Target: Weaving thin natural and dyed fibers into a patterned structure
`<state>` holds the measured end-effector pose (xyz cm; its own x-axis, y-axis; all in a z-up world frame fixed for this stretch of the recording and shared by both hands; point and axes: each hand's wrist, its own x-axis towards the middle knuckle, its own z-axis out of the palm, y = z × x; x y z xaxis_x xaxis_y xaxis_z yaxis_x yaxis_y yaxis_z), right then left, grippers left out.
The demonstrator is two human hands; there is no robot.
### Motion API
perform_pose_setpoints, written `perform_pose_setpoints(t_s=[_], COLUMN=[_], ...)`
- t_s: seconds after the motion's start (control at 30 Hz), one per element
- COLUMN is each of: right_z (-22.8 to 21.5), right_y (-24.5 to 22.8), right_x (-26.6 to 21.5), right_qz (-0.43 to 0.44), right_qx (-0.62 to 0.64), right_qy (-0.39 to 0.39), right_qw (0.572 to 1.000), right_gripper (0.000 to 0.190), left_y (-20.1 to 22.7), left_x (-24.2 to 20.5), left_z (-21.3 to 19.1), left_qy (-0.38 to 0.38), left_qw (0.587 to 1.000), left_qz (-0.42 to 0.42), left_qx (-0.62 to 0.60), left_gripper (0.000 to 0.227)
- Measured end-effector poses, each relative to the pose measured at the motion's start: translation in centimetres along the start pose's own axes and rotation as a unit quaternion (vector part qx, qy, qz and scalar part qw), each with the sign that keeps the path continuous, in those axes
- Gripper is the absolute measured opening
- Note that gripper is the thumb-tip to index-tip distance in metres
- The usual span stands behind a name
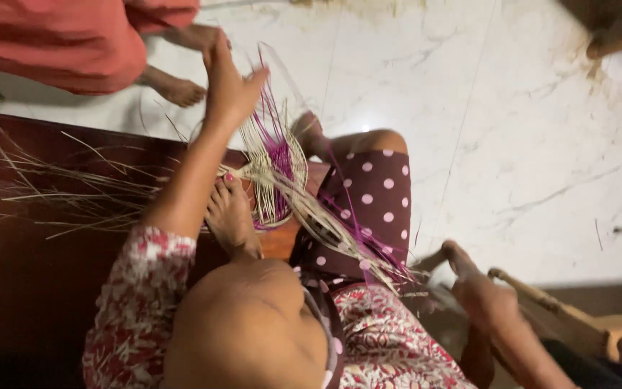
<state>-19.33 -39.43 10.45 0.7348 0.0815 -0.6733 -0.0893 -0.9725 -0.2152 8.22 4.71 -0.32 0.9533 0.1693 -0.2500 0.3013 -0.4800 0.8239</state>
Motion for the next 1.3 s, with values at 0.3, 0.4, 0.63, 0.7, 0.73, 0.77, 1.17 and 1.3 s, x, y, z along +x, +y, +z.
perform_pose_setpoints(t_s=[0.3, 0.4, 0.63, 0.7, 0.73, 0.77, 1.17, 1.3], right_z=[-8.9, -3.2, 9.3, 10.3, 10.1, 9.9, 7.3, 8.8], right_y=[-16.0, -18.2, -17.2, -18.2, -19.0, -19.9, -17.6, -16.7], right_x=[15.6, 20.5, 32.4, 32.5, 32.5, 32.4, 24.5, 26.8], right_qz=[-0.12, -0.222, -0.163, -0.168, -0.112, -0.057, -0.133, -0.15], right_qx=[0.225, 0.178, 0.15, 0.127, 0.128, 0.129, 0.345, 0.314], right_qy=[0.067, -0.078, 0.016, 0.02, 0.025, 0.03, 0.083, 0.135], right_qw=[0.965, 0.956, 0.975, 0.977, 0.985, 0.99, 0.926, 0.928], right_gripper=[0.046, 0.051, 0.051, 0.061, 0.061, 0.061, 0.041, 0.036], left_y=[-3.1, -3.3, -5.7, -7.5, -7.8, -8.0, -16.9, 0.5], left_x=[-18.4, -20.8, -26.4, -28.4, -29.0, -29.5, -22.1, -22.9], left_z=[-2.1, -4.3, -7.6, -8.0, -8.4, -8.9, -4.9, -3.6], left_qy=[-0.293, -0.178, 0.011, 0.046, 0.063, 0.08, 0.101, 0.074], left_qw=[0.951, 0.978, 0.979, 0.97, 0.965, 0.96, 0.947, 0.97], left_qz=[0.007, -0.043, -0.175, -0.217, -0.233, -0.25, -0.306, -0.129], left_qx=[-0.1, -0.101, -0.1, -0.099, -0.098, -0.098, -0.016, 0.191], left_gripper=[0.036, 0.042, 0.057, 0.062, 0.064, 0.067, 0.087, 0.079])
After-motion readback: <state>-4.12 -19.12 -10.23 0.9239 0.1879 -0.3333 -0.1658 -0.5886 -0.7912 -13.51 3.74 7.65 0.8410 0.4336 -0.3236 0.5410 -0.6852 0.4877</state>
